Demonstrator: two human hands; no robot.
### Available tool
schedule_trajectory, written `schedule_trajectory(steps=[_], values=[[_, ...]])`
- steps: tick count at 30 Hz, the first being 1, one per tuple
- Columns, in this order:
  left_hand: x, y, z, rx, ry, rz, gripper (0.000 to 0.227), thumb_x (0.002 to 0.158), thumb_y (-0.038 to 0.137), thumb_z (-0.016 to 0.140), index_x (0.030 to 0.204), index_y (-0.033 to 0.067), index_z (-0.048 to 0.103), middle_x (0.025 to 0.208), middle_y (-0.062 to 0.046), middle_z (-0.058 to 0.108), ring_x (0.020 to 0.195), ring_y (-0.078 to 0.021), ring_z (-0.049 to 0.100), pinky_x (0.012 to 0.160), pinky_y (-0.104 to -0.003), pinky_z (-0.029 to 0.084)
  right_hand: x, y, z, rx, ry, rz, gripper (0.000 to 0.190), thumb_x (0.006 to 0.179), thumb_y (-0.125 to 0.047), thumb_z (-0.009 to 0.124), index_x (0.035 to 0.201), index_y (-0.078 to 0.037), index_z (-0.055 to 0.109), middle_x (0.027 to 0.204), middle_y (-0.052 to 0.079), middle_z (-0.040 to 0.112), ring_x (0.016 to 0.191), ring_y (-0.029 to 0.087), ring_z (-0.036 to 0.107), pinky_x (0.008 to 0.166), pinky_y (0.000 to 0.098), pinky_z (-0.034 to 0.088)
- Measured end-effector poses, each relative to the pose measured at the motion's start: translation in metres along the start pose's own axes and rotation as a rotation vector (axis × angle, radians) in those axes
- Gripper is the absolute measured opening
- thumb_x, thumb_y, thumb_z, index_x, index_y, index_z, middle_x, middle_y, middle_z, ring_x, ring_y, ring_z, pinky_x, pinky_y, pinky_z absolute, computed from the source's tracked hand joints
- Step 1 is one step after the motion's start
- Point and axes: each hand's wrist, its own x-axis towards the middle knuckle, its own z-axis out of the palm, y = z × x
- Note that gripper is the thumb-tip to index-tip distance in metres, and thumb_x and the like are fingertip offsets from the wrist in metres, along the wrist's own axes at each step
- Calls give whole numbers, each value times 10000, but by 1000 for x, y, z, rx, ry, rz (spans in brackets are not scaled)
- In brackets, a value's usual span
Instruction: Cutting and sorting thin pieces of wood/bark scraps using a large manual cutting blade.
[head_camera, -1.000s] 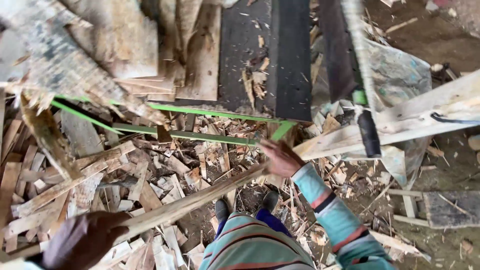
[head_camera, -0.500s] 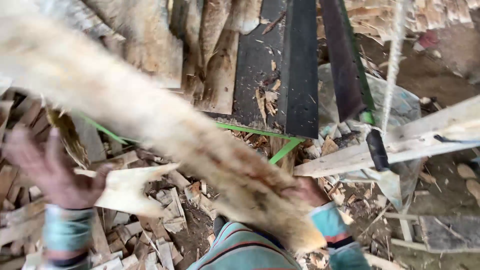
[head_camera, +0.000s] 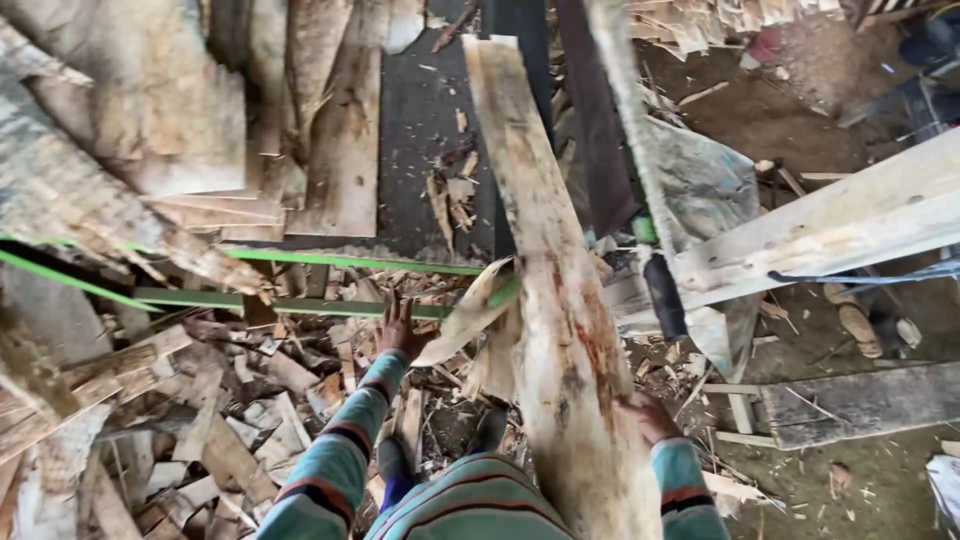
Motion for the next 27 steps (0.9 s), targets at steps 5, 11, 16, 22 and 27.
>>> schedule_trajectory(steps=[5,11,16,22,27], values=[[50,38,85,-142,-230,131,1389,603,537,947,1650,279,73,1710,-134,-1,1549,-384,67,1245,-544,162,7,19,-9,282,-160,-143,431,805,-205,849,1158,28,766,1080,112,801,1021,208,727,950,348,539],[124,64,176,-332,-1,74,1157,738,525,848,1632,195,191,1700,-126,232,1541,-332,230,1252,-579,142,3,-21,-45,339,-213,-176,409,791,-175,833,1171,-51,747,1019,61,780,938,200,717,897,368,564],[71,88,105,-294,-109,37,831,902,579,671,1574,190,374,1444,-153,593,1198,-352,638,1066,-477,514,17,-1,-60,515,-166,-194,329,751,-133,882,1033,-34,744,946,44,738,902,201,705,868,380,560],[10,146,-3,43,-62,312,493,1056,516,455,1486,276,485,1101,-62,771,738,-207,735,727,-366,638,29,13,-59,579,-71,-95,191,716,-151,870,842,-86,742,857,36,755,835,172,705,809,353,555],[67,192,-71,393,-69,259,356,1046,505,476,1322,337,627,1064,-49,744,757,-224,685,676,-399,611,54,26,-49,706,47,-118,339,831,-150,950,779,-103,619,757,-17,497,685,143,417,633,359,329]])
